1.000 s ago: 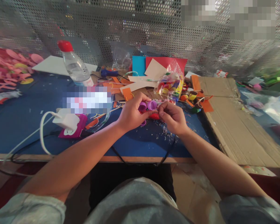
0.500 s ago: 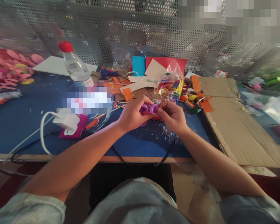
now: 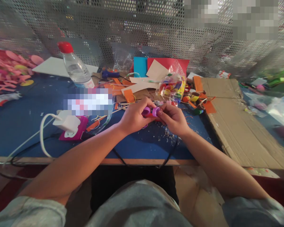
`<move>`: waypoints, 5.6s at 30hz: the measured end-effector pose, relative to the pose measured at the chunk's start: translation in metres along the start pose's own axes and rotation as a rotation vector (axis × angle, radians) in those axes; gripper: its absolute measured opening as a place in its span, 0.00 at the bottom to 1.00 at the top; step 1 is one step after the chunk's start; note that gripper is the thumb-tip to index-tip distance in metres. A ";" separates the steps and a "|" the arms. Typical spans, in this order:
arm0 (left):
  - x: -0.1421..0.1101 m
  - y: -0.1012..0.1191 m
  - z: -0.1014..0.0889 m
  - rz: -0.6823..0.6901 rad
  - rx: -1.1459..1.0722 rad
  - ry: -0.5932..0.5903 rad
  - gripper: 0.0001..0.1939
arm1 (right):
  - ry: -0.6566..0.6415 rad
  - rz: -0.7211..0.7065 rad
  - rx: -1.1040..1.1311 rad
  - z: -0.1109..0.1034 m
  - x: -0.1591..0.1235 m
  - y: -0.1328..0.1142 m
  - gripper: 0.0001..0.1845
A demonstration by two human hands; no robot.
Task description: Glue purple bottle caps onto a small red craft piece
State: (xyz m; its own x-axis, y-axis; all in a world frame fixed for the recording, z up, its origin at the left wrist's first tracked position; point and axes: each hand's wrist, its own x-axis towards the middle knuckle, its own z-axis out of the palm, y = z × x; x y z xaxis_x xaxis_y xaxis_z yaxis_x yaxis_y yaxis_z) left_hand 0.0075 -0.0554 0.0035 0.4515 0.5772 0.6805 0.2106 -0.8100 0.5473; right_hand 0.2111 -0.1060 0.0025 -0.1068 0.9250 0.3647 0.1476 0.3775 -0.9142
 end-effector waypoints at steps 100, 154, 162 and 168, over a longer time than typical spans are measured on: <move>0.000 0.000 -0.003 -0.005 0.047 -0.122 0.15 | 0.102 0.078 0.050 0.001 0.002 0.005 0.26; -0.001 -0.004 -0.002 -0.004 0.075 -0.130 0.14 | 0.062 0.068 -0.090 0.003 0.002 0.014 0.23; 0.000 -0.001 -0.001 -0.036 0.076 -0.089 0.14 | 0.030 0.016 -0.060 0.003 0.001 0.012 0.27; 0.001 0.001 -0.002 -0.040 0.086 -0.032 0.14 | 0.007 0.009 -0.019 0.003 -0.001 0.014 0.27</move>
State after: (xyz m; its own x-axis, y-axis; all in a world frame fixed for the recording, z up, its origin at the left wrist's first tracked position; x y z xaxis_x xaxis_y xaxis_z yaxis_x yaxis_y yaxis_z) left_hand 0.0062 -0.0560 0.0057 0.4682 0.6065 0.6425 0.3018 -0.7932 0.5288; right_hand 0.2105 -0.1017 -0.0109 -0.0990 0.9285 0.3580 0.1672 0.3702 -0.9138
